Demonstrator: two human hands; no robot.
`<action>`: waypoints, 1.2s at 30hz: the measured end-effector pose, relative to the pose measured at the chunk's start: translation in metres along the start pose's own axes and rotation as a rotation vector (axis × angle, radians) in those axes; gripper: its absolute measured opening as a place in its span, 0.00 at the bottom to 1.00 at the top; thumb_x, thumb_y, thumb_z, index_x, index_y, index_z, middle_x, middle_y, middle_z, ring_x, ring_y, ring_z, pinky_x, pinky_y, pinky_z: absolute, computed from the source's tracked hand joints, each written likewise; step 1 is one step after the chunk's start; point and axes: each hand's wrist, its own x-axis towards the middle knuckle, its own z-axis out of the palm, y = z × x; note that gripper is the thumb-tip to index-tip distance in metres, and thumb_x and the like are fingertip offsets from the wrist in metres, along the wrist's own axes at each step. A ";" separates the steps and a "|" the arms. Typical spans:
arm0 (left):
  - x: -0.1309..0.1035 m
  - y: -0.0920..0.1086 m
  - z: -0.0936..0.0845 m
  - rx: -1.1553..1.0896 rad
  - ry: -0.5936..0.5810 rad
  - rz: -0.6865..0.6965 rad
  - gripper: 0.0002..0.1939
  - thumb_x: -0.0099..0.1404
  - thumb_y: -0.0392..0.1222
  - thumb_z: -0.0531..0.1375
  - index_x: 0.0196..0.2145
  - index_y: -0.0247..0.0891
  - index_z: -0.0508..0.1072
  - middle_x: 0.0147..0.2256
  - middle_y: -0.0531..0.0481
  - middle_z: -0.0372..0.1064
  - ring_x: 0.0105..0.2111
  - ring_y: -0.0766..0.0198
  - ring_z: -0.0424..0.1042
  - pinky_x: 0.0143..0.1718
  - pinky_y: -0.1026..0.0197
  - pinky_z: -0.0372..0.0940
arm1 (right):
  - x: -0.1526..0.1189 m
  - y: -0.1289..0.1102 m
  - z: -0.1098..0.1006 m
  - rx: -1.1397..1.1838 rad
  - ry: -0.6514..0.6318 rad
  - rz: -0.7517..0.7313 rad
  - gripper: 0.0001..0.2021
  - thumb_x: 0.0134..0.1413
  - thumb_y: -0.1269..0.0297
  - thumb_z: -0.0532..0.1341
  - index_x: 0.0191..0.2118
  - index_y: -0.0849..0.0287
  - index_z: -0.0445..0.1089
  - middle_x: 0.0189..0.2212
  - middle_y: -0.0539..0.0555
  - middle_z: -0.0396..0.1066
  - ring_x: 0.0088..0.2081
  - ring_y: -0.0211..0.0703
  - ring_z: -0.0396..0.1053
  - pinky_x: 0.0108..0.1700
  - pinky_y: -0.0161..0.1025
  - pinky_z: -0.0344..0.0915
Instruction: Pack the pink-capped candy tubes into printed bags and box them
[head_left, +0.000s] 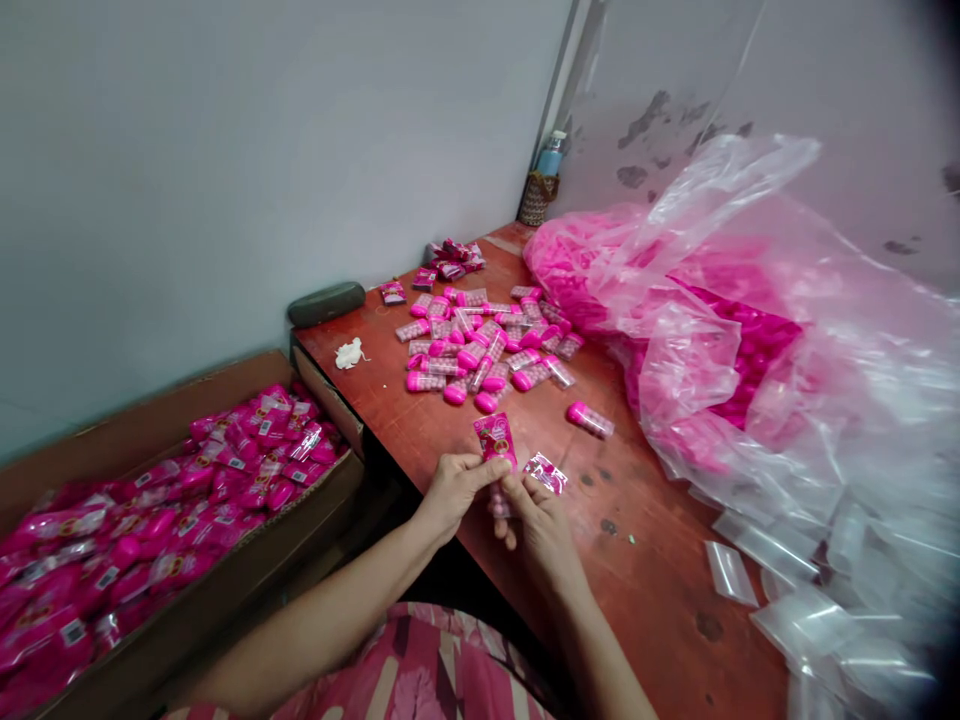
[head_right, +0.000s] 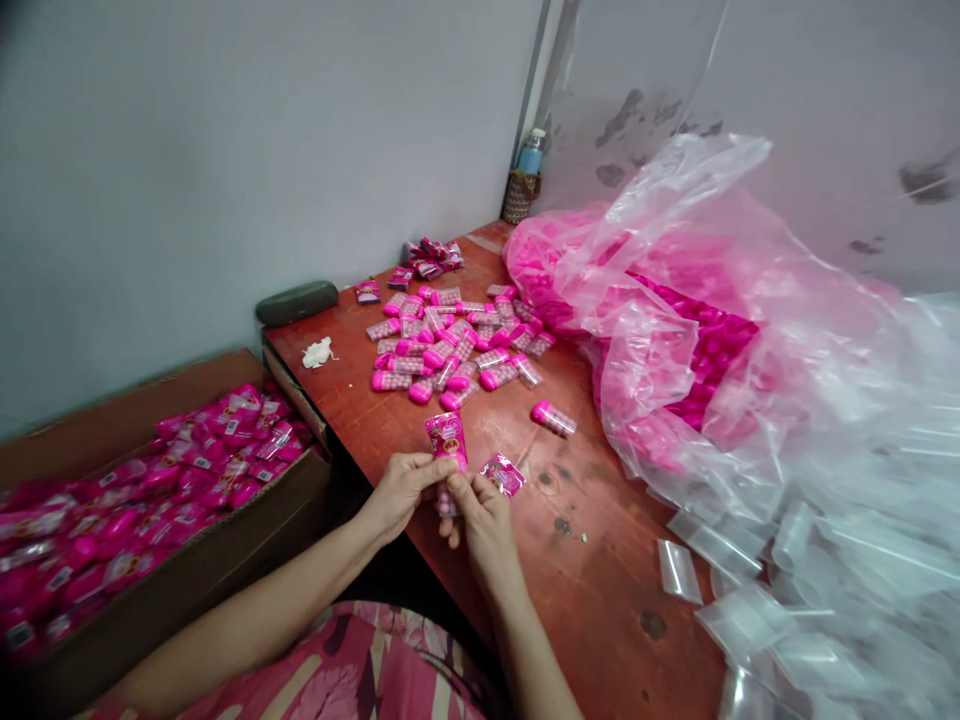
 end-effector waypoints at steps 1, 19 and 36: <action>0.000 -0.002 -0.001 0.007 -0.021 -0.009 0.17 0.53 0.48 0.60 0.18 0.30 0.67 0.14 0.51 0.63 0.12 0.66 0.63 0.16 0.64 0.58 | 0.000 0.002 0.001 0.027 0.009 0.004 0.14 0.51 0.53 0.57 0.26 0.60 0.62 0.16 0.46 0.62 0.13 0.30 0.56 0.13 0.27 0.51; -0.021 0.009 0.006 0.343 -0.055 -0.108 0.12 0.50 0.48 0.61 0.21 0.34 0.72 0.17 0.51 0.68 0.17 0.64 0.67 0.20 0.63 0.64 | 0.029 -0.050 -0.019 -0.264 0.099 -0.257 0.09 0.44 0.60 0.63 0.31 0.59 0.66 0.23 0.47 0.64 0.24 0.35 0.62 0.26 0.33 0.59; -0.003 0.009 0.004 -0.202 0.140 0.014 0.13 0.50 0.46 0.64 0.24 0.31 0.70 0.21 0.53 0.64 0.20 0.72 0.62 0.22 0.68 0.57 | -0.020 -0.002 0.004 0.053 0.123 -0.080 0.09 0.46 0.61 0.63 0.34 0.58 0.67 0.25 0.49 0.70 0.25 0.36 0.66 0.30 0.34 0.63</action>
